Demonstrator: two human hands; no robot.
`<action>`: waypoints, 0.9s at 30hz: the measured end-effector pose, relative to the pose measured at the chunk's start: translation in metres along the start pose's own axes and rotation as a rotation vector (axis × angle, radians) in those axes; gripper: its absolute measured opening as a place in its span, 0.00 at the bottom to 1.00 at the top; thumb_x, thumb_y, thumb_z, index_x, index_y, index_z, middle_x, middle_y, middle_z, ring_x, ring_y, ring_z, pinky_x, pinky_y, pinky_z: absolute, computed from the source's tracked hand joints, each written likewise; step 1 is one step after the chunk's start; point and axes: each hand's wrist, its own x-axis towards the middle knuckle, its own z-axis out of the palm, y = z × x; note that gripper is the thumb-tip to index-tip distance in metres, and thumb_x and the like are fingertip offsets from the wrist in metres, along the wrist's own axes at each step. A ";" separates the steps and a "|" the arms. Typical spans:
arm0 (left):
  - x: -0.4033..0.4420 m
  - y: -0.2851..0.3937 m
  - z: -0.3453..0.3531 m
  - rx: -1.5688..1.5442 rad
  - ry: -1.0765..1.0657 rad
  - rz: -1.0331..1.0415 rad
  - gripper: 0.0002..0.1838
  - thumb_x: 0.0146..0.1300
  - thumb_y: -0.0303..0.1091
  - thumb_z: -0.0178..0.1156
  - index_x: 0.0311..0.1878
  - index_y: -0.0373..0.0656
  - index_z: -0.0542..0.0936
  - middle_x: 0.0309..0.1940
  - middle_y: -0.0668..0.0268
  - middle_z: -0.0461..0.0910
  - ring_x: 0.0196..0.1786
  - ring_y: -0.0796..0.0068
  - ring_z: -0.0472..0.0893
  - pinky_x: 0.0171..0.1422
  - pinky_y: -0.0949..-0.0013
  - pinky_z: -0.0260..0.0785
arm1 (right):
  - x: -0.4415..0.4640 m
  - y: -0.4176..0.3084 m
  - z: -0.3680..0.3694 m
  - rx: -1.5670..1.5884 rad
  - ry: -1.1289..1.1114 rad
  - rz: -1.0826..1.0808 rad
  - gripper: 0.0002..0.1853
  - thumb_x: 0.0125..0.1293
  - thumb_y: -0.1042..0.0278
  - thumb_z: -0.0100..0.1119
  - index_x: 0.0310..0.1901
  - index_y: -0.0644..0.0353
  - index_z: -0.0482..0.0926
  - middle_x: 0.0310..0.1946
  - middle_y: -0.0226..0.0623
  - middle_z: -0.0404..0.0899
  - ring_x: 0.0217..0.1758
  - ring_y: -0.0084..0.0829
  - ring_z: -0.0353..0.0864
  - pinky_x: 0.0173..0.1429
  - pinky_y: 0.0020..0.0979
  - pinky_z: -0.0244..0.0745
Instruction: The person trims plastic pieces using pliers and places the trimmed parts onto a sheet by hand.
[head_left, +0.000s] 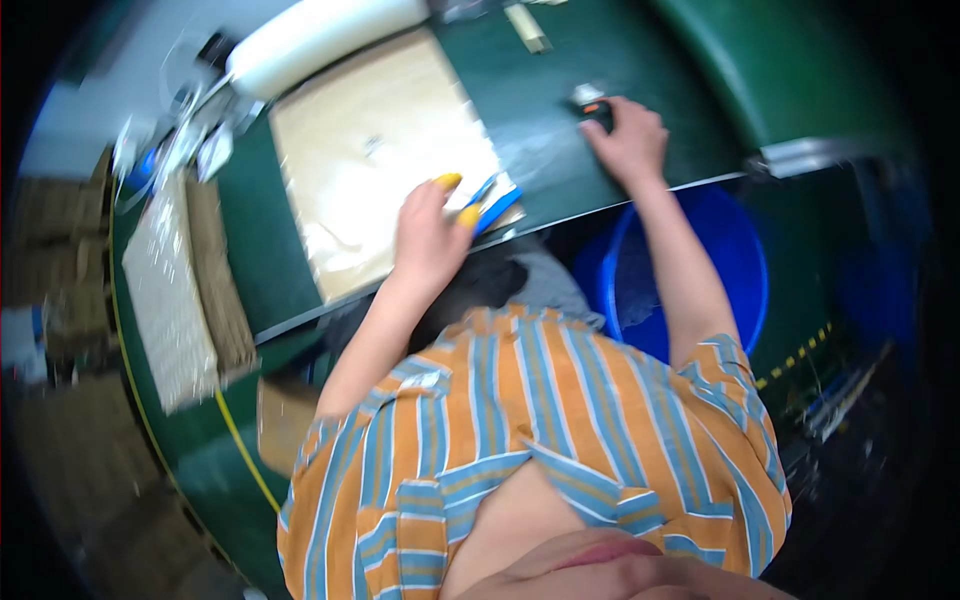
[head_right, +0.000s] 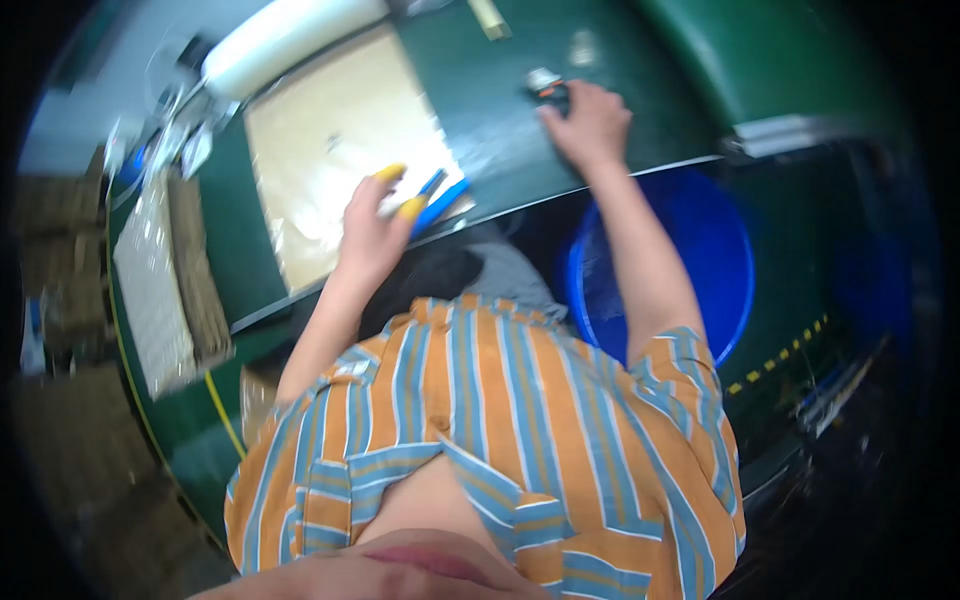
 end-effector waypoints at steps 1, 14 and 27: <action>0.000 0.003 -0.002 -0.045 0.052 0.040 0.17 0.57 0.25 0.63 0.51 0.35 0.78 0.40 0.54 0.80 0.45 0.59 0.80 0.51 0.64 0.72 | 0.000 -0.001 -0.001 -0.003 0.027 -0.009 0.26 0.53 0.45 0.66 0.49 0.53 0.79 0.45 0.39 0.81 0.51 0.46 0.77 0.52 0.48 0.72; -0.024 0.044 0.038 -0.196 -0.521 0.330 0.10 0.52 0.25 0.64 0.39 0.37 0.80 0.34 0.56 0.78 0.39 0.53 0.79 0.42 0.59 0.74 | -0.008 0.005 0.005 0.166 0.032 0.055 0.30 0.52 0.45 0.68 0.53 0.55 0.77 0.50 0.37 0.77 0.57 0.40 0.70 0.60 0.41 0.62; -0.027 0.031 0.055 -0.025 -0.556 0.307 0.09 0.56 0.33 0.64 0.37 0.39 0.79 0.32 0.57 0.77 0.38 0.52 0.79 0.41 0.57 0.73 | -0.007 0.006 0.008 0.127 0.053 0.020 0.30 0.51 0.45 0.68 0.52 0.54 0.77 0.48 0.38 0.78 0.56 0.42 0.71 0.59 0.45 0.63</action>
